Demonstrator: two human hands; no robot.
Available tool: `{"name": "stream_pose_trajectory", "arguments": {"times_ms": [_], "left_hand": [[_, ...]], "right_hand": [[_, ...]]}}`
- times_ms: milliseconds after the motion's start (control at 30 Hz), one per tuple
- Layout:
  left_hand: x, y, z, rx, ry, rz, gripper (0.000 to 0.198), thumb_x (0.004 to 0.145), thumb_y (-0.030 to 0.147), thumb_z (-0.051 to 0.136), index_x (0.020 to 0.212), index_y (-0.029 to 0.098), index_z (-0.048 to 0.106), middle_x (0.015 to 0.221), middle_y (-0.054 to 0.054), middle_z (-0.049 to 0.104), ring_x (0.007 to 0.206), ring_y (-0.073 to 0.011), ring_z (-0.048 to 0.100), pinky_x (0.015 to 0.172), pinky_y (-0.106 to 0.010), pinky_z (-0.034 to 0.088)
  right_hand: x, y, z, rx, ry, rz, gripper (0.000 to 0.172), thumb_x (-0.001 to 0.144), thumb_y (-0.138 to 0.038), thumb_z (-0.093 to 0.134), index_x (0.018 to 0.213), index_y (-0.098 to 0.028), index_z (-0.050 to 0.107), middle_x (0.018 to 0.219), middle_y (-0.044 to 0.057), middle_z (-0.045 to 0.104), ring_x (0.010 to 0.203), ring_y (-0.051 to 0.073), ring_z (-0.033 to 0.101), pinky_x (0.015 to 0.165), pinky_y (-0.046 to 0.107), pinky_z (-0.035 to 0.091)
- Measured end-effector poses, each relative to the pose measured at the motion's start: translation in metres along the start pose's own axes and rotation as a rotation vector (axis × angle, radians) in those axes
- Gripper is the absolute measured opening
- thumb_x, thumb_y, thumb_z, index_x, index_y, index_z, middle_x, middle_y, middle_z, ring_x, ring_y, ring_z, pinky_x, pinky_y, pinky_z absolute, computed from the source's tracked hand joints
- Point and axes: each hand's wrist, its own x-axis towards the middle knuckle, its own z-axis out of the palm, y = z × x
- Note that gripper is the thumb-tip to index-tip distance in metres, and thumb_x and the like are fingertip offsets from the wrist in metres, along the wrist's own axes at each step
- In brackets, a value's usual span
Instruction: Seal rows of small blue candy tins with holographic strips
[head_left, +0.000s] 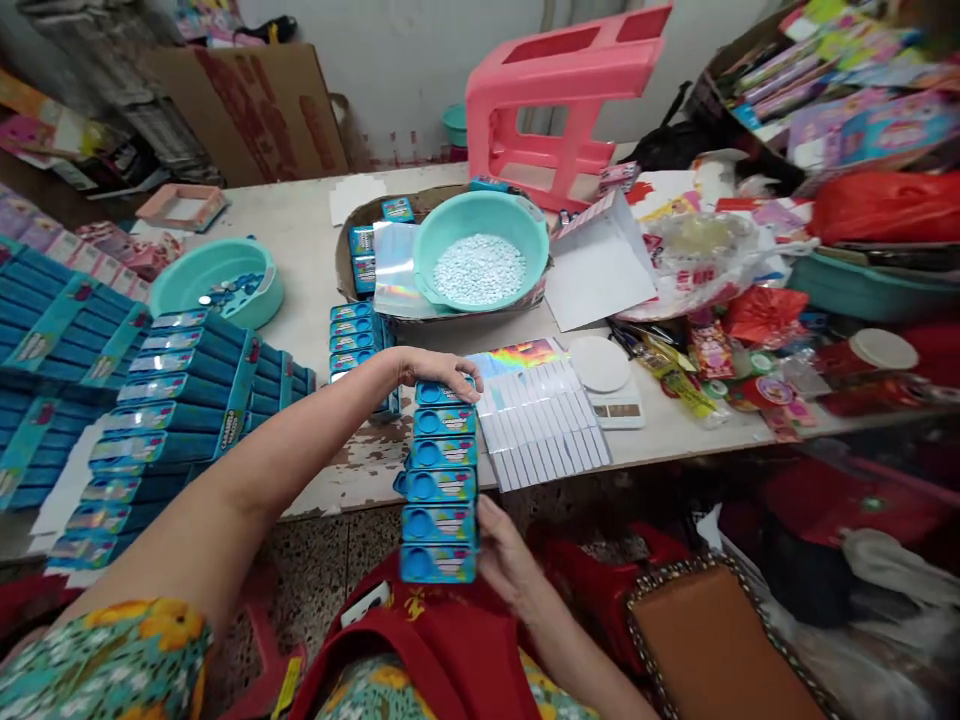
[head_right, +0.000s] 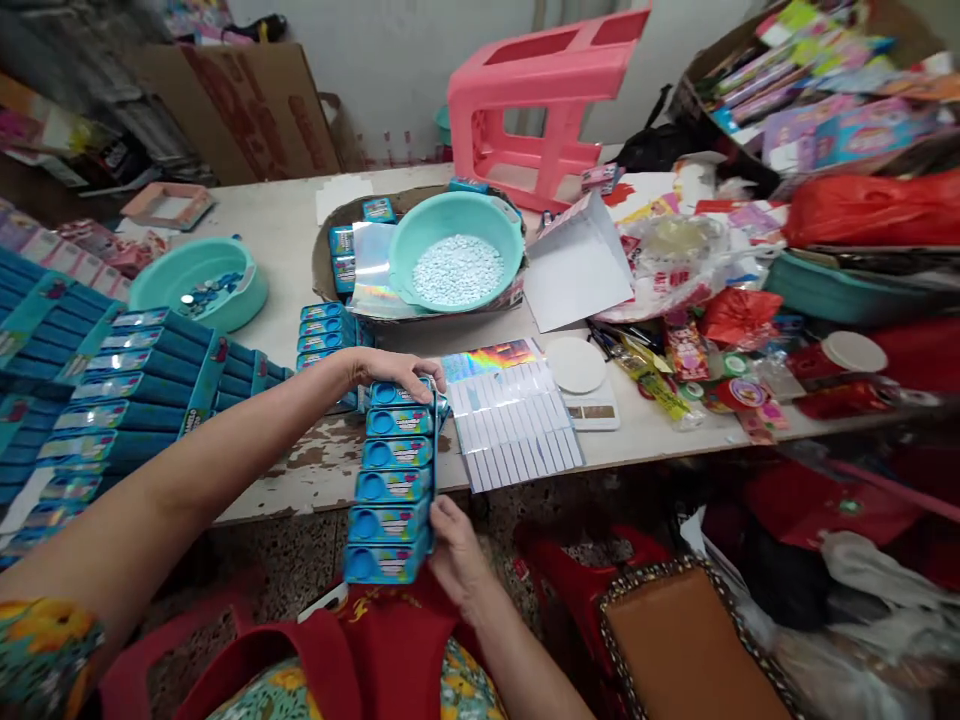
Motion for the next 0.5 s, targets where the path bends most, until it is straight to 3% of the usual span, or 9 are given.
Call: {"name": "stream_pose_trajectory", "arguments": {"times_ms": [67, 167, 267, 367, 500], "left_hand": [[0.009, 0.002, -0.007, 0.069, 0.008, -0.027, 0.048, 0.043, 0.019, 0.079, 0.090, 0.021, 0.072, 0.085, -0.005, 0.071, 0.079, -0.0273, 0.065, 0.074, -0.039, 0.051], [0.019, 0.001, -0.019, 0.106, 0.056, -0.001, 0.053, 0.040, 0.014, 0.078, 0.092, 0.020, 0.072, 0.090, -0.008, 0.071, 0.086, -0.0306, 0.065, 0.080, -0.041, 0.050], [0.029, 0.000, -0.030, 0.182, -0.030, 0.013, 0.056, 0.046, 0.019, 0.077, 0.101, 0.022, 0.070, 0.097, -0.008, 0.070, 0.097, -0.0302, 0.062, 0.086, -0.041, 0.048], [0.043, 0.001, -0.030, 0.247, -0.099, 0.004, 0.059, 0.047, 0.021, 0.078, 0.105, 0.024, 0.067, 0.099, -0.007, 0.070, 0.098, -0.0297, 0.062, 0.085, -0.042, 0.047], [0.055, 0.005, -0.022, 0.310, 0.040, 0.058, 0.063, 0.041, 0.024, 0.082, 0.102, 0.022, 0.068, 0.106, -0.011, 0.068, 0.101, -0.0329, 0.060, 0.088, -0.043, 0.045]], "right_hand": [[0.012, 0.020, 0.013, 0.116, -0.035, -0.012, 0.027, 0.066, -0.038, 0.075, 0.079, -0.020, 0.060, 0.081, 0.000, 0.066, 0.075, 0.017, 0.062, 0.074, 0.032, 0.051], [0.033, 0.036, 0.027, 0.215, 0.014, -0.054, 0.030, 0.062, -0.037, 0.079, 0.072, -0.019, 0.057, 0.071, -0.003, 0.062, 0.064, 0.012, 0.057, 0.063, 0.025, 0.049], [0.048, 0.037, 0.034, 0.169, 0.075, -0.072, 0.035, 0.059, -0.045, 0.078, 0.073, -0.019, 0.058, 0.069, -0.002, 0.061, 0.061, 0.012, 0.055, 0.055, 0.024, 0.045], [0.054, 0.034, 0.032, -0.192, 0.172, -0.177, 0.039, 0.063, -0.056, 0.070, 0.067, -0.018, 0.060, 0.065, 0.000, 0.060, 0.061, 0.015, 0.054, 0.057, 0.027, 0.042], [0.050, 0.026, 0.017, -0.841, 0.385, -0.381, 0.041, 0.067, -0.059, 0.064, 0.055, -0.020, 0.062, 0.057, 0.002, 0.058, 0.062, 0.019, 0.054, 0.063, 0.029, 0.038]]}}
